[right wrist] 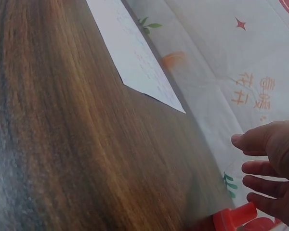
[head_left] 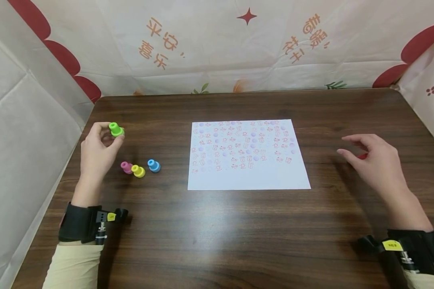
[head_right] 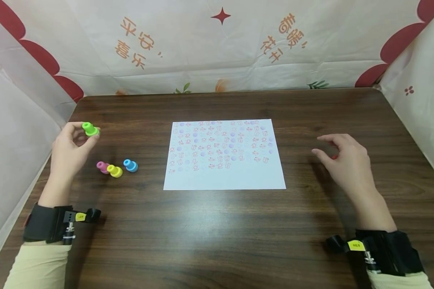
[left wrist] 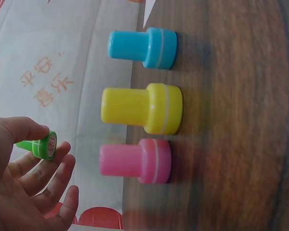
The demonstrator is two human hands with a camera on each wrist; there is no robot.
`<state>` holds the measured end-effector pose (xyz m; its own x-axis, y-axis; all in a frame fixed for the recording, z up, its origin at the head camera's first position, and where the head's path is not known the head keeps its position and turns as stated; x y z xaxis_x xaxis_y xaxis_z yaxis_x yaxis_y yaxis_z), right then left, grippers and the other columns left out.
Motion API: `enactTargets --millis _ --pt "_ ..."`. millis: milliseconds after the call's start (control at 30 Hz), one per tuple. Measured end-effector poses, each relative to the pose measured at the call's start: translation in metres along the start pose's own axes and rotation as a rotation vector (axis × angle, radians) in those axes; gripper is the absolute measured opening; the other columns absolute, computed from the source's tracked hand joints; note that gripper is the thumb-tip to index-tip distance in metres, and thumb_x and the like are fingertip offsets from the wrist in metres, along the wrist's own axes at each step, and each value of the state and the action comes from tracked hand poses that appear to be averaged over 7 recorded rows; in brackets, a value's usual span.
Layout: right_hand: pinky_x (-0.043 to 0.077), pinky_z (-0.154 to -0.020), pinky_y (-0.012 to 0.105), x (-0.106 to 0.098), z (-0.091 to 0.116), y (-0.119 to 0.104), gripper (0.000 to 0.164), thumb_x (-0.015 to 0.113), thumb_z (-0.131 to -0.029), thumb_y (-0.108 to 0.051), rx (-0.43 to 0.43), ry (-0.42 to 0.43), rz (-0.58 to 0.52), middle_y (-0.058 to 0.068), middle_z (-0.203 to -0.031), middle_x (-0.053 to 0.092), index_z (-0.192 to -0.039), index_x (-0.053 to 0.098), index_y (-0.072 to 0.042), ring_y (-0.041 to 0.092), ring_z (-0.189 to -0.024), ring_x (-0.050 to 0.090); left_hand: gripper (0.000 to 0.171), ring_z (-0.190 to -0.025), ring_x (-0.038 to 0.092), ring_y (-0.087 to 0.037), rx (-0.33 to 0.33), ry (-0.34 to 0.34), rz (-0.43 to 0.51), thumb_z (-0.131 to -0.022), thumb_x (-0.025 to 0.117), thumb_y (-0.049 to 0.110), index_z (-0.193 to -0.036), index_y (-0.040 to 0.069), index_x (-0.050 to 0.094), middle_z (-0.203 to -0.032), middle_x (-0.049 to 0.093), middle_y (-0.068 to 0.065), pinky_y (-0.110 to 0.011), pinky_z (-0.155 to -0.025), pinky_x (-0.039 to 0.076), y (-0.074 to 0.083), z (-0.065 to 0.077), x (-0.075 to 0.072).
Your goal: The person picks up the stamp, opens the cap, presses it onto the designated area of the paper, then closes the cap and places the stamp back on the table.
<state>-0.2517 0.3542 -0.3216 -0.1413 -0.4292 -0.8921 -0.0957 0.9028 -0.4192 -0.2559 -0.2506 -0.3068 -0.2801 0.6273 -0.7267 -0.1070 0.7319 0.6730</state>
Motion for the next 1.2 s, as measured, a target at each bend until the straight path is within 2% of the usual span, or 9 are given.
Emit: enactTargets --millis 100,300,400,867,1200 --pt "0.039 -0.065 0.054 -0.001 0.001 0.003 0.036 0.068 -0.089 -0.019 0.012 0.005 0.003 0.029 -0.113 0.057 -0.117 0.062 0.002 0.038 -0.084 0.051 0.042 -0.104 0.063 -0.038 -0.006 -0.009 -0.005 -0.092 0.060 0.022 -0.125 -0.004 0.050 -0.119 0.065 -0.026 -0.057 -0.092 0.049 -0.004 -0.001 0.002" --pt "0.040 -0.073 0.064 0.000 0.004 0.010 0.037 0.066 -0.090 -0.019 0.038 -0.010 -0.009 0.032 -0.116 0.055 -0.118 0.061 0.003 0.045 -0.095 0.050 0.042 -0.107 0.060 -0.041 -0.037 -0.046 -0.038 -0.093 0.059 0.022 -0.125 -0.004 0.050 -0.119 0.064 -0.028 -0.059 -0.093 0.047 -0.016 -0.004 0.007" --pt "0.040 -0.076 0.066 -0.001 0.005 0.013 0.036 0.066 -0.090 -0.018 0.045 -0.008 -0.013 0.033 -0.116 0.054 -0.118 0.061 0.004 0.046 -0.097 0.050 0.043 -0.109 0.058 -0.043 -0.050 -0.067 -0.046 -0.093 0.058 0.023 -0.126 -0.004 0.049 -0.121 0.062 -0.030 -0.061 -0.093 0.046 -0.022 -0.005 0.011" --pt "0.037 -0.071 0.064 0.001 0.009 0.019 0.034 0.066 -0.090 -0.015 0.051 0.007 -0.005 0.032 -0.109 0.055 -0.118 0.061 0.004 0.042 -0.091 0.048 0.046 -0.110 0.056 -0.043 -0.095 -0.084 -0.067 -0.094 0.059 0.025 -0.127 -0.004 0.048 -0.122 0.060 -0.031 -0.062 -0.091 0.046 -0.035 -0.004 0.014" --pt "0.038 -0.075 0.065 0.003 0.010 0.020 0.033 0.066 -0.090 -0.013 0.064 0.007 -0.011 0.032 -0.111 0.055 -0.118 0.061 0.004 0.044 -0.094 0.048 0.048 -0.114 0.054 -0.046 -0.131 -0.123 -0.103 -0.094 0.059 0.026 -0.130 -0.005 0.047 -0.127 0.057 -0.032 -0.064 -0.092 0.045 -0.044 -0.002 0.018"
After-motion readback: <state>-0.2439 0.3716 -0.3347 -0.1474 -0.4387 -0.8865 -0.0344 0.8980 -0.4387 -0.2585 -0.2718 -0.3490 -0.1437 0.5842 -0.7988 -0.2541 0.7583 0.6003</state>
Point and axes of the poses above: each hand's wrist, its own z-axis away from the middle knuckle, its own x-axis out of the palm, y = z × x, the point moved 9 cm from there along -z, towards the middle knuckle
